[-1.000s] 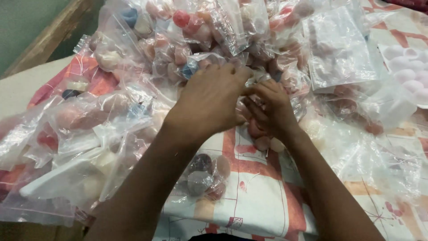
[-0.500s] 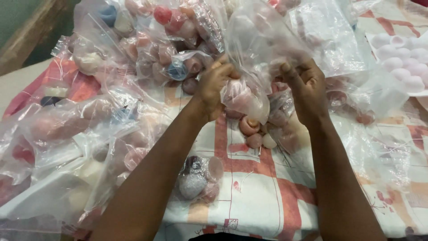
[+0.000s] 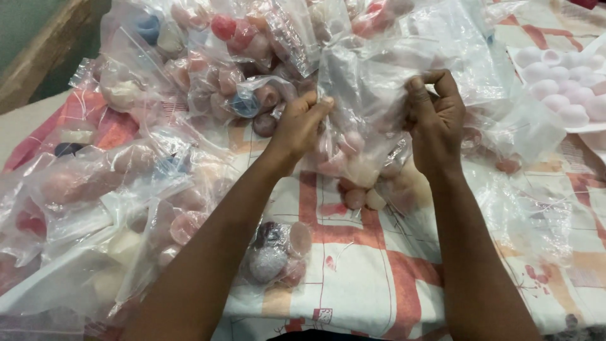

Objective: Packing small wax melt pieces into individual zip-lock bags.

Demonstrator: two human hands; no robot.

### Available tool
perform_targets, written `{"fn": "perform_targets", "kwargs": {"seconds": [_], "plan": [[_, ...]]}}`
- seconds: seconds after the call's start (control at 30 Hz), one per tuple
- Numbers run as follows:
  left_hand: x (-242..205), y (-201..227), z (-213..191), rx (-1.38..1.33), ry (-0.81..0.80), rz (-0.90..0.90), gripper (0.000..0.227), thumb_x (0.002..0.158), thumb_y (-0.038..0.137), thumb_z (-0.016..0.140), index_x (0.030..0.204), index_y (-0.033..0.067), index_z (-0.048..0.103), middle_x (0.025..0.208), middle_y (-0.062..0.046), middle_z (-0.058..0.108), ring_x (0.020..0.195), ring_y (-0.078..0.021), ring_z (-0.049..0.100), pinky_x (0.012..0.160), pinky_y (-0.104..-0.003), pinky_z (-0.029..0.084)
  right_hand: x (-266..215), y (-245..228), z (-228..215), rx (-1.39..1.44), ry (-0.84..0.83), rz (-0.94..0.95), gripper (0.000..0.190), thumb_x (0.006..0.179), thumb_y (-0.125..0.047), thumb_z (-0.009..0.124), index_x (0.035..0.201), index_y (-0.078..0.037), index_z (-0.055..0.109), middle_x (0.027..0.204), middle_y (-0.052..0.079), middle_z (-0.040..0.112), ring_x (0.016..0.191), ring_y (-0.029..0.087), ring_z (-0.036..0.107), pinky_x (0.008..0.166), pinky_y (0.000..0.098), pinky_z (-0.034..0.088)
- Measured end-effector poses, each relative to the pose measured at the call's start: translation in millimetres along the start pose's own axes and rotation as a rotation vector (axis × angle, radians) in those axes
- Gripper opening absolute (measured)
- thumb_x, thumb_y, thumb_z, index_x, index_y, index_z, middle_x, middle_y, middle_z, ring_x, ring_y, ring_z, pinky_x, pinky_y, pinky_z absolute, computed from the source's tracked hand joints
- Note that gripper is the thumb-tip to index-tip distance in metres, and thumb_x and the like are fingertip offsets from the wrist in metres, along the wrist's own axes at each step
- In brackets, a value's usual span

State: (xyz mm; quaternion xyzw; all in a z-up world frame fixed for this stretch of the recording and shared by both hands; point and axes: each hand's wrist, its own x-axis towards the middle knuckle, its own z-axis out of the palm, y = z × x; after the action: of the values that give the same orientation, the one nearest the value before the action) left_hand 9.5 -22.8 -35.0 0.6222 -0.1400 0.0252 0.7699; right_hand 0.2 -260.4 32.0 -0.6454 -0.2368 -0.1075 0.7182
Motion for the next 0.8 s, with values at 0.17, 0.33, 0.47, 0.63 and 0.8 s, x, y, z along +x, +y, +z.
{"fn": "perform_targets", "kwargs": {"seconds": [0.17, 0.33, 0.47, 0.63, 0.8], "plan": [[3, 56, 9, 0.298, -0.012, -0.305, 0.03, 0.106, 0.034, 0.056, 0.104, 0.005, 0.063, 0.083, -0.005, 0.06, 0.064, -0.0123, 0.056, 0.056, -0.029, 0.049, 4, 3, -2, 0.039, 0.01, 0.035, 0.013, 0.116, -0.023, 0.06, 0.115, -0.01, 0.057, 0.079, -0.005, 0.06, 0.058, 0.0, 0.046, 0.047, 0.0195, 0.035], [27, 65, -2, 0.544, -0.034, -0.139, 0.019, 0.098, 0.023, 0.069, 0.104, 0.005, 0.063, 0.089, -0.005, 0.07, 0.073, -0.0098, 0.068, 0.065, -0.028, 0.057, 7, 18, -9, -0.202, 0.092, -0.039, 0.015, 0.113, -0.02, 0.065, 0.115, -0.007, 0.059, 0.086, -0.002, 0.064, 0.067, 0.003, 0.055, 0.056, 0.0196, 0.042], [24, 64, -13, 0.201, -0.123, -0.068, 0.017, 0.093, 0.02, 0.069, 0.108, 0.012, 0.067, 0.093, -0.002, 0.073, 0.077, -0.0082, 0.075, 0.067, -0.027, 0.064, 7, 12, -8, -0.2, 0.083, -0.058, 0.014, 0.113, -0.019, 0.067, 0.114, -0.006, 0.061, 0.085, -0.001, 0.063, 0.068, 0.004, 0.055, 0.058, 0.0205, 0.044], [31, 50, -27, 0.174, -0.102, 0.075, 0.017, 0.098, 0.022, 0.074, 0.11, 0.0103, 0.069, 0.097, -0.002, 0.072, 0.082, -0.0078, 0.069, 0.072, -0.026, 0.064, 5, 3, -4, -0.128, 0.101, 0.008, 0.011, 0.111, -0.014, 0.067, 0.12, -0.008, 0.064, 0.084, -0.004, 0.063, 0.068, 0.003, 0.051, 0.058, 0.0198, 0.04], [27, 54, -30, 0.114, -0.098, 0.07, 0.017, 0.096, 0.022, 0.075, 0.109, 0.0104, 0.07, 0.094, -0.001, 0.074, 0.08, -0.008, 0.071, 0.072, -0.026, 0.064, 7, 13, -13, -0.057, 0.056, -0.007, 0.01, 0.112, -0.011, 0.067, 0.122, -0.007, 0.067, 0.084, -0.003, 0.06, 0.069, 0.004, 0.049, 0.061, 0.0215, 0.039]]}}
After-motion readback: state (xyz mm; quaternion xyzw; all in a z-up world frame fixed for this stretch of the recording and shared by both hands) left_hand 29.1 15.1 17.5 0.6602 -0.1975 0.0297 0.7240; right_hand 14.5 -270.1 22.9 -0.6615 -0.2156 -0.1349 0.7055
